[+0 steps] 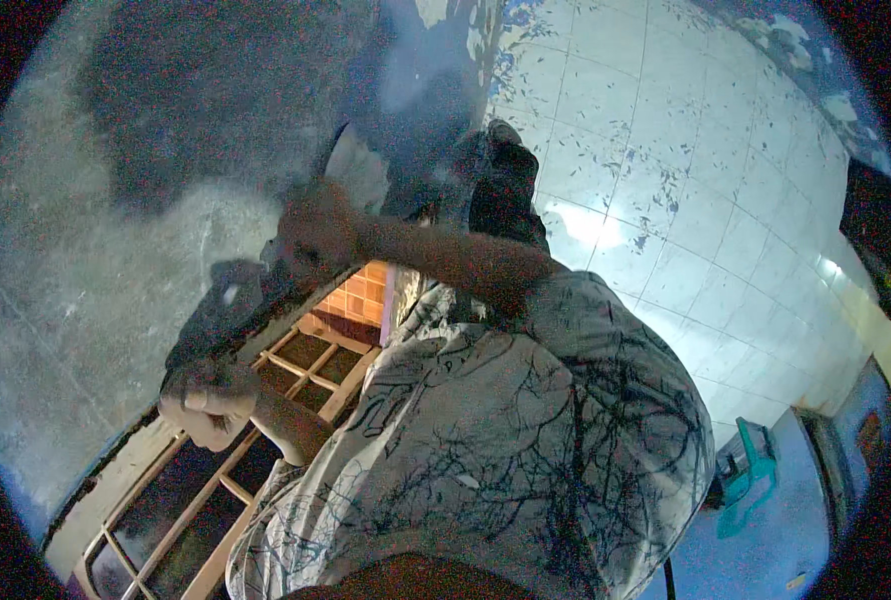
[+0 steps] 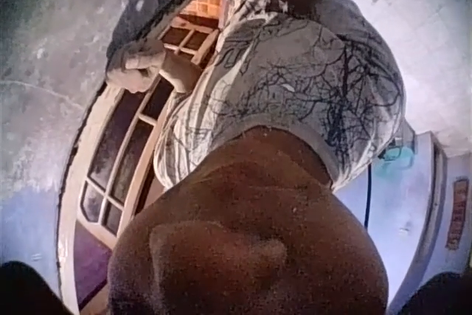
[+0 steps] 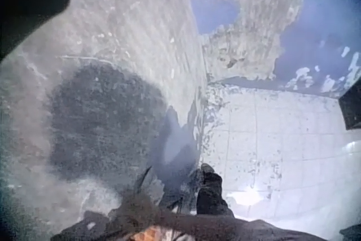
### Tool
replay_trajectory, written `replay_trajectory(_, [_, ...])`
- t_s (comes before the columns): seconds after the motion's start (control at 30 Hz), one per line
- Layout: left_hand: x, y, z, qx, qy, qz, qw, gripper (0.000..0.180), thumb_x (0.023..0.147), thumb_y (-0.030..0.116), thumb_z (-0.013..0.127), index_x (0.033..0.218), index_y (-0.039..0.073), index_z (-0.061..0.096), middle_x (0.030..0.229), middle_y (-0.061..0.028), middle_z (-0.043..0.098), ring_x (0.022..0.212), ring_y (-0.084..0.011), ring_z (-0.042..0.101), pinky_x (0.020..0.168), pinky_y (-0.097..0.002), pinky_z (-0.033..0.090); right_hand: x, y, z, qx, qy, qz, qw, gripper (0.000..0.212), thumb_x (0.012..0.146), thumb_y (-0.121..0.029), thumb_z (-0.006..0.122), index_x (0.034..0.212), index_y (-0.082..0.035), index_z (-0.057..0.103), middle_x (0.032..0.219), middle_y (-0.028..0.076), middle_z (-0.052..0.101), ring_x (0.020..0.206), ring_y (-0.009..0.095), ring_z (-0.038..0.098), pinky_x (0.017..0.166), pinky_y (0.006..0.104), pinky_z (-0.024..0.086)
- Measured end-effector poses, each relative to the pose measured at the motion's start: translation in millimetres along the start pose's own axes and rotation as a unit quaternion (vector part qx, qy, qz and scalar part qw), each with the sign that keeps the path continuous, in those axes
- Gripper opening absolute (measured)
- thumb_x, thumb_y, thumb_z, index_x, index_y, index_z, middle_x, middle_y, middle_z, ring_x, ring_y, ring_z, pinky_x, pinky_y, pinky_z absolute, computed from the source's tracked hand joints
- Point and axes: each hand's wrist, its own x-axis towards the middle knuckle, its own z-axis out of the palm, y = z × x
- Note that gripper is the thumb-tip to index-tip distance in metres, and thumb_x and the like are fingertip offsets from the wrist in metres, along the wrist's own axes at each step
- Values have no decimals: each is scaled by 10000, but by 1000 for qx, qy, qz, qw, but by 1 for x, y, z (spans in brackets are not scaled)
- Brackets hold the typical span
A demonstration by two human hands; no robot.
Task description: Scraping old paint and debris from a wall and window frame using a putty knife scraper.
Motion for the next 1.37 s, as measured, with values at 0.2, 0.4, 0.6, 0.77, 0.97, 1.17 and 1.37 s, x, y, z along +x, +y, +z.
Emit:
replay_trajectory(0.2, [-2,1,-4,-18,-12,-11,1000,433,858,158,418,482,-49,477,460,-130,468,354,-191,439,333,-294,364,12,-12,1,32,288,-204,935,214,701,-138,495,503,-123,417,469,4,399,381,150,419,365,282,359])
replay_trajectory(0.4, [3,3,6,0,18,-6,1000,399,851,161,418,511,-36,483,439,-125,484,329,-173,424,342,-270,358,16,-32,16,103,327,-190,920,140,629,-72,519,527,-109,431,479,13,429,374,167,423,365,302,356])
replay_trajectory(0.6, [5,2,7,2,37,31,999,405,847,114,459,453,19,456,398,-59,439,341,-147,413,335,-240,253,3,24,-1,37,314,86,945,272,734,-215,552,543,-64,430,479,72,397,403,179,397,391,335,313])
replay_trajectory(0.77, [1,-13,7,4,110,30,993,401,829,94,486,437,40,420,404,-40,414,306,-151,364,329,-267,203,-20,20,-13,9,230,186,955,263,804,-152,496,596,-11,415,468,90,375,391,137,358,378,318,293])
replay_trajectory(0.97, [-63,-16,-1,10,149,-14,989,395,821,110,489,443,49,392,420,-43,432,325,-160,352,365,-273,232,-194,65,-29,-207,117,448,862,229,802,-211,512,722,2,543,592,132,516,578,259,529,570,351,419])
replay_trajectory(1.17, [-89,7,13,-120,196,-153,961,348,815,104,491,480,39,426,454,-37,434,395,-144,351,419,-272,239,-550,-19,-75,-300,-16,745,596,393,736,-333,579,928,10,580,724,181,616,720,321,595,622,421,452])
replay_trajectory(1.37, [-101,39,29,-305,113,-361,874,308,812,168,538,542,43,458,508,-39,431,442,-125,362,427,-256,253,-715,-58,-78,-304,-31,846,438,344,716,-478,622,776,-143,676,864,141,651,732,278,637,652,438,488])
